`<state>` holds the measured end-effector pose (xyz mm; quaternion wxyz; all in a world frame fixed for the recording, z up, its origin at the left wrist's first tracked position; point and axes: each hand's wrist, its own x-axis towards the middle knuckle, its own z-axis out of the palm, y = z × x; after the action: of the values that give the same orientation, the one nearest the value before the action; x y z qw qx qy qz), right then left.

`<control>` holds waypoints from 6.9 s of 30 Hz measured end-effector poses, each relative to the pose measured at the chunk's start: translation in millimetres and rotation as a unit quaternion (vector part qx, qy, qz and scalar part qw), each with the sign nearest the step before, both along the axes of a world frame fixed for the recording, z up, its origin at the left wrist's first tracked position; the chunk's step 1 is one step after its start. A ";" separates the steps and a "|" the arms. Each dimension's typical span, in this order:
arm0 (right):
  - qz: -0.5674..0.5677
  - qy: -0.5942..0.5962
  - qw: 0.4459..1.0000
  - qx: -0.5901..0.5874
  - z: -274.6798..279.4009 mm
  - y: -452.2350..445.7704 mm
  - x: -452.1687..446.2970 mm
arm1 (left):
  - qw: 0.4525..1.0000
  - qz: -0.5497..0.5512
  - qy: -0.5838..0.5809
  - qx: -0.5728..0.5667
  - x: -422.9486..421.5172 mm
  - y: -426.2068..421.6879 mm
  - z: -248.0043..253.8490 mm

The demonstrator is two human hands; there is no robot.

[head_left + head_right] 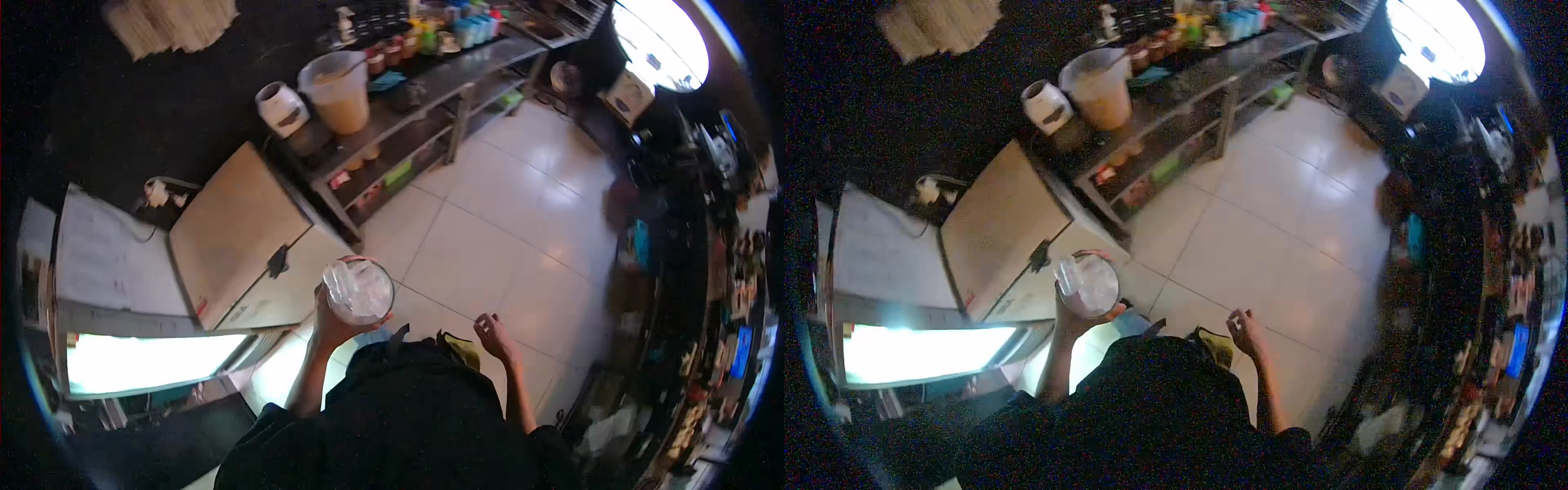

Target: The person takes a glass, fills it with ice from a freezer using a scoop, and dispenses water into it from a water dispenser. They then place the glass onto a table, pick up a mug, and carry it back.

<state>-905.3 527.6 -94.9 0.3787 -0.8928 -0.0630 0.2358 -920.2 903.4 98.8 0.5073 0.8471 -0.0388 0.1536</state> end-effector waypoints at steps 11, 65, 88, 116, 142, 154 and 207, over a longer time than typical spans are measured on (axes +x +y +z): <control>-0.039 -0.135 0.915 0.379 199.6 -18.4 73.3 | 0.957 -0.258 0.056 -0.121 123.7 -162.1 -13.0; -0.311 -0.265 0.867 0.287 184.8 -622.4 1109.5 | 0.918 -0.392 -0.052 0.028 1208.0 -864.5 -19.9; -0.425 -0.212 0.839 0.265 31.9 -970.4 1425.6 | 0.912 -0.368 0.128 0.127 1597.8 -1182.9 -108.5; -0.665 -0.254 0.683 0.161 -250.1 -1011.4 1617.4 | 0.782 -0.544 -0.071 0.297 1726.8 -1324.9 -283.4; -0.517 -0.299 0.796 0.099 -281.0 -1053.7 1634.4 | 0.789 -0.537 -0.065 0.291 1721.5 -1324.2 -287.3; -0.527 -0.234 0.809 0.115 -273.6 -1063.9 1629.9 | 0.812 -0.514 -0.103 0.256 1713.4 -1322.2 -315.1; -0.500 -0.234 0.822 0.142 -254.7 -1076.1 1629.9 | 0.835 -0.492 -0.107 0.220 1709.6 -1320.5 -341.0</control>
<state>724.6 -548.5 -349.6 0.5408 -0.7665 0.2727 -0.2138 789.4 -417.1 -242.2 0.3085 0.7838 -0.5375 -0.0388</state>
